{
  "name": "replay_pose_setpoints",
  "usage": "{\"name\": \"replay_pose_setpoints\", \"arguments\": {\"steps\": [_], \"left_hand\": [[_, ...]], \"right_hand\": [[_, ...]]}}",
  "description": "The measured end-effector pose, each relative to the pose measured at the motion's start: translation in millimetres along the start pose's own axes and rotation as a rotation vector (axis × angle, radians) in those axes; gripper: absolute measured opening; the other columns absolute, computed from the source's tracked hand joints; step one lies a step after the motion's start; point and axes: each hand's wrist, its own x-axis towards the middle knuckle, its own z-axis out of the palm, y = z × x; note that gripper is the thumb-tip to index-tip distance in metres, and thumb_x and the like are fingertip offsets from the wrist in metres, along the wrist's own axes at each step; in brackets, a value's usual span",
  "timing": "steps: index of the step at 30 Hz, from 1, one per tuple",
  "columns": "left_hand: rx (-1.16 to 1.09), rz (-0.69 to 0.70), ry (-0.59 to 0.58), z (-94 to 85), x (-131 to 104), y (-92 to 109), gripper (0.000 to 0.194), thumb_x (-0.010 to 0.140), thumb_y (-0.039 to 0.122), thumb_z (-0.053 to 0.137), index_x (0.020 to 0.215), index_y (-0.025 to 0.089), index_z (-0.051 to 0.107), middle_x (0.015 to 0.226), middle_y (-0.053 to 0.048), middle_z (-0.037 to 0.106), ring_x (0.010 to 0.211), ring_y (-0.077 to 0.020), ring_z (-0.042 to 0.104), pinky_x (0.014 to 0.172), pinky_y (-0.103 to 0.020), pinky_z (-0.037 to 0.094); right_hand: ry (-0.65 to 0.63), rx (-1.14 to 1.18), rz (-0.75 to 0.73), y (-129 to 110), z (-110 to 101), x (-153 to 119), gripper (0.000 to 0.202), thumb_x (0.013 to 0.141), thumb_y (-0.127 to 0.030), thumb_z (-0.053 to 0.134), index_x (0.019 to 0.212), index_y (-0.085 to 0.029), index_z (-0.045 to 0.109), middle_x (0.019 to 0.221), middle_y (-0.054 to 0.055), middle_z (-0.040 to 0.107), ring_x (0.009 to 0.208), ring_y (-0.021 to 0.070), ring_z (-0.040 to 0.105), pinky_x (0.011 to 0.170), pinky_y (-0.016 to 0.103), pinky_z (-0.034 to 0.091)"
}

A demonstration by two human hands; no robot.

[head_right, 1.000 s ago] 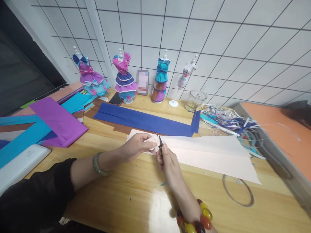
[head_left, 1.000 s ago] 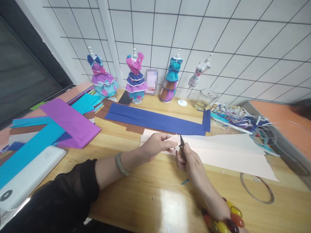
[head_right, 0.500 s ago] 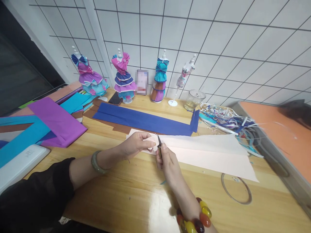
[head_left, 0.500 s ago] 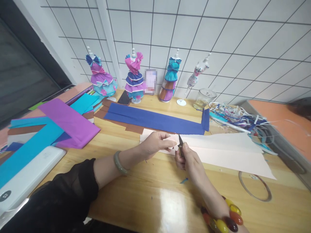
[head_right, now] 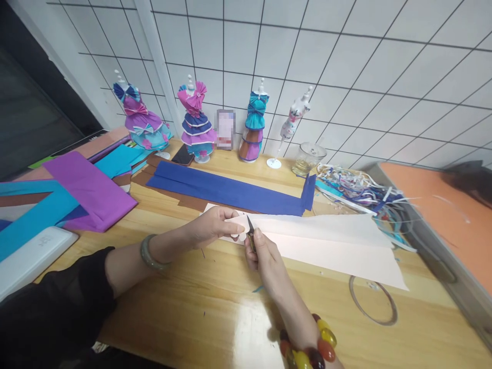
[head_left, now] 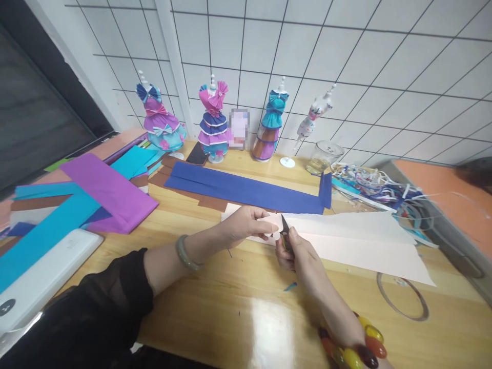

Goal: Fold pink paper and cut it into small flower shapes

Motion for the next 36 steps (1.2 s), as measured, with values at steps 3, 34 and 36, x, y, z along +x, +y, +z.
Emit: {"name": "replay_pose_setpoints", "arguments": {"steps": [3, 34, 36], "left_hand": [[0.019, -0.006, -0.023, -1.4, -1.0, 2.8, 0.018, 0.063, 0.026, 0.069, 0.067, 0.011, 0.059, 0.064, -0.002, 0.058, 0.060, -0.0082, 0.052, 0.062, -0.023, 0.041], [0.105, -0.032, -0.081, -6.4, -3.2, 14.0, 0.019, 0.062, 0.023, 0.070, 0.073, 0.009, 0.063, 0.066, -0.002, 0.061, 0.058, -0.0069, 0.054, 0.059, -0.020, 0.045], [0.102, -0.035, -0.086, -7.0, -3.1, 13.6, 0.019, 0.062, 0.023, 0.070, 0.073, 0.009, 0.063, 0.066, -0.002, 0.061, 0.058, -0.0065, 0.054, 0.060, -0.020, 0.045]], "right_hand": [[-0.015, -0.010, -0.001, 1.0, -1.1, 0.0, 0.049, 0.087, -0.059, 0.029, 0.058, -0.020, 0.037, 0.051, -0.005, 0.025, 0.045, 0.0100, 0.021, 0.043, 0.025, 0.019], [-0.038, -0.083, 0.030, -5.5, -2.1, -3.8, 0.045, 0.092, -0.051, 0.028, 0.066, -0.018, 0.043, 0.054, -0.005, 0.027, 0.048, 0.0089, 0.025, 0.045, 0.024, 0.019], [-0.038, -0.094, 0.023, -5.0, -2.3, -3.5, 0.045, 0.092, -0.051, 0.028, 0.065, -0.018, 0.043, 0.054, -0.005, 0.027, 0.048, 0.0087, 0.025, 0.045, 0.024, 0.019]]}}
